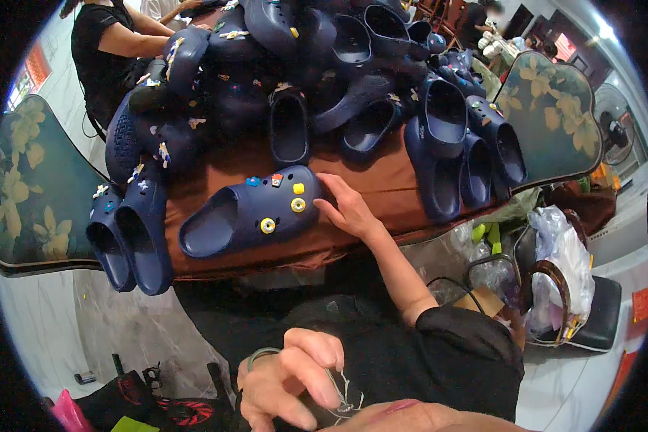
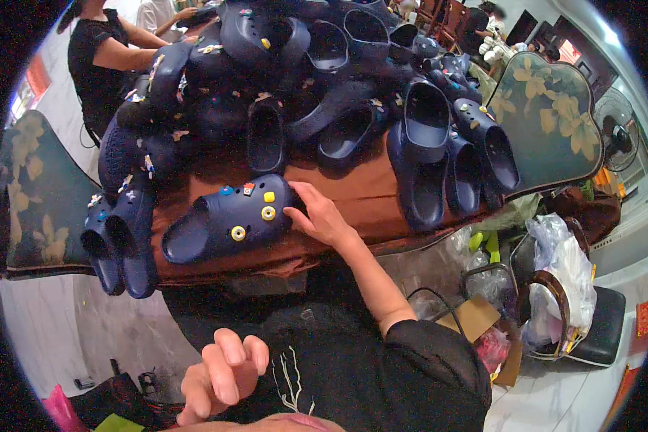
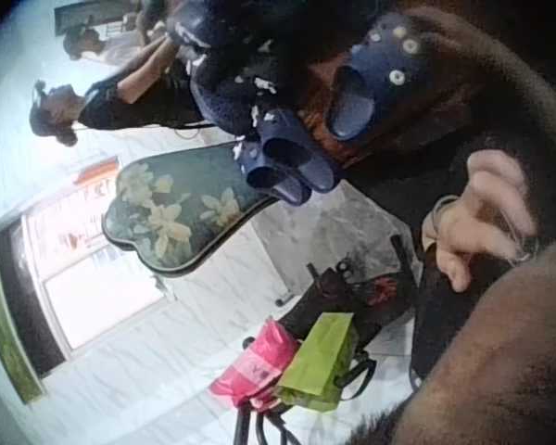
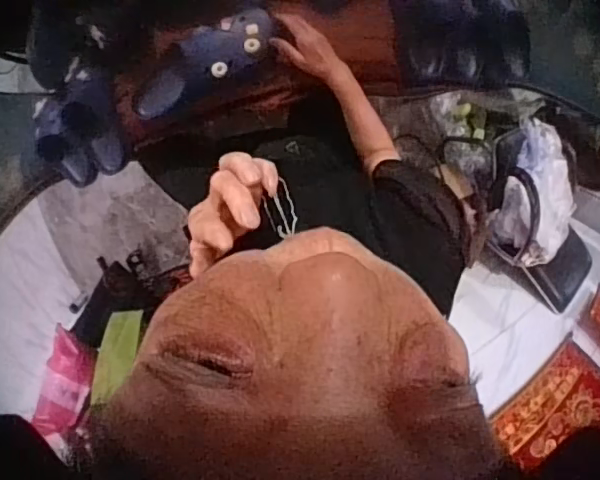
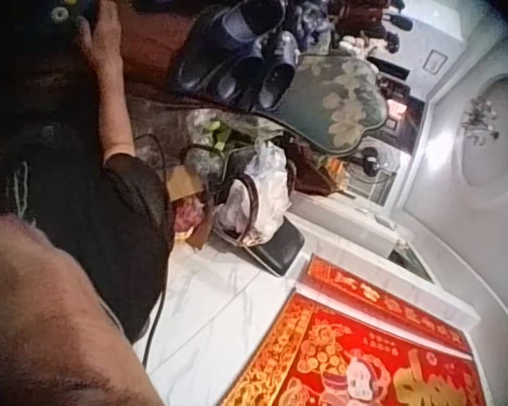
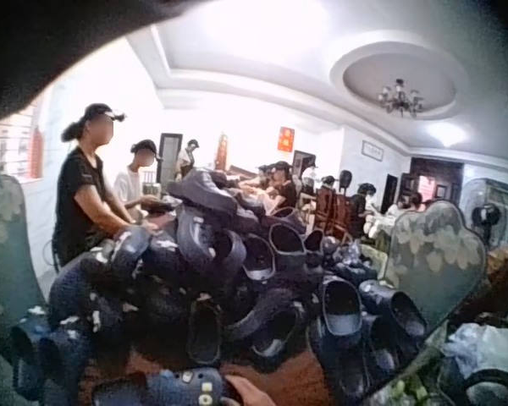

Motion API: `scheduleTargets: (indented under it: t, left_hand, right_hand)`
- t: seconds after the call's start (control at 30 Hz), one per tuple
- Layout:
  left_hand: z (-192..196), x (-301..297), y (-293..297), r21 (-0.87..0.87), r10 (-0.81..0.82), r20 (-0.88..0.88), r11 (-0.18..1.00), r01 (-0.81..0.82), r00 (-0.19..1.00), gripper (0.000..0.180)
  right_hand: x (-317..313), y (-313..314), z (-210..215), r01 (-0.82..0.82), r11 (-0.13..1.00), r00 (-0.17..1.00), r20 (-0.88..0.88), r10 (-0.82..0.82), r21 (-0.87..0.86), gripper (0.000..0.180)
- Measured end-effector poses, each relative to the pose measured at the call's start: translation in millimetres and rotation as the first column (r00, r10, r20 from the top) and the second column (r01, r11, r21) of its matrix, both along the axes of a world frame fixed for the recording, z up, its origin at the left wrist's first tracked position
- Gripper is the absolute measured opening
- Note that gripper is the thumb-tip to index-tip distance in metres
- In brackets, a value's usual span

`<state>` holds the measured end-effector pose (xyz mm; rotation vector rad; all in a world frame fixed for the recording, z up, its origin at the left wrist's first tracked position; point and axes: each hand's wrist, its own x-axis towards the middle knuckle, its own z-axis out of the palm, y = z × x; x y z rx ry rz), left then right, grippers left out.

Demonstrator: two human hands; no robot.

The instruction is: The person is attaching decorative charms to the holes of blue foam clogs (crocs style).

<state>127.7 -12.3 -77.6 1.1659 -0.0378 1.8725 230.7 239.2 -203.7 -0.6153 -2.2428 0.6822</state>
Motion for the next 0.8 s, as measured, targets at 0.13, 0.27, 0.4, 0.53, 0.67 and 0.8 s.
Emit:
scheduleTargets:
  t: [0.13, 0.27, 0.4, 0.53, 0.67, 0.8]
  left_hand:
    - [-3.8, -4.5, -5.8, 0.005, -0.035, -0.013, 0.999, 0.035, 0.999, 0.034]
    - [-4.3, -5.4, -0.8, -0.019, -0.025, -0.020, 1.000, 0.024, 1.000, 0.035]
    - [-1.7, 0.6, -0.7, -0.063, -0.045, -0.080, 0.997, 0.040, 0.996, 0.046]
    - [7.6, -3.9, 5.2, -0.019, -0.166, -0.112, 0.986, 0.165, 0.980, 0.045]
    - [4.6, -7.9, 14.0, 0.050, -0.160, -0.123, 0.985, 0.167, 0.979, 0.046]
    - [-0.7, -3.9, 6.8, 0.013, -0.086, -0.143, 0.996, 0.089, 0.986, 0.052]
  right_hand:
    - [1.1, 2.0, 0.7, -0.003, 1.000, 1.000, -0.002, 0.003, 0.001, 0.049]
    - [2.6, 3.7, -4.1, 0.006, 1.000, 1.000, -0.002, -0.006, 0.015, 0.049]
    - [1.1, 1.4, -2.8, -0.009, 1.000, 1.000, -0.011, 0.009, 0.016, 0.049]
    - [0.7, 2.1, -4.5, 0.001, 0.999, 1.000, -0.014, 0.000, 0.033, 0.049]
    - [3.1, 2.1, -0.9, 0.009, 1.000, 1.000, -0.008, -0.009, 0.007, 0.049]
    - [-1.2, -0.9, 3.0, -0.005, 1.000, 1.000, -0.017, 0.005, -0.007, 0.050]
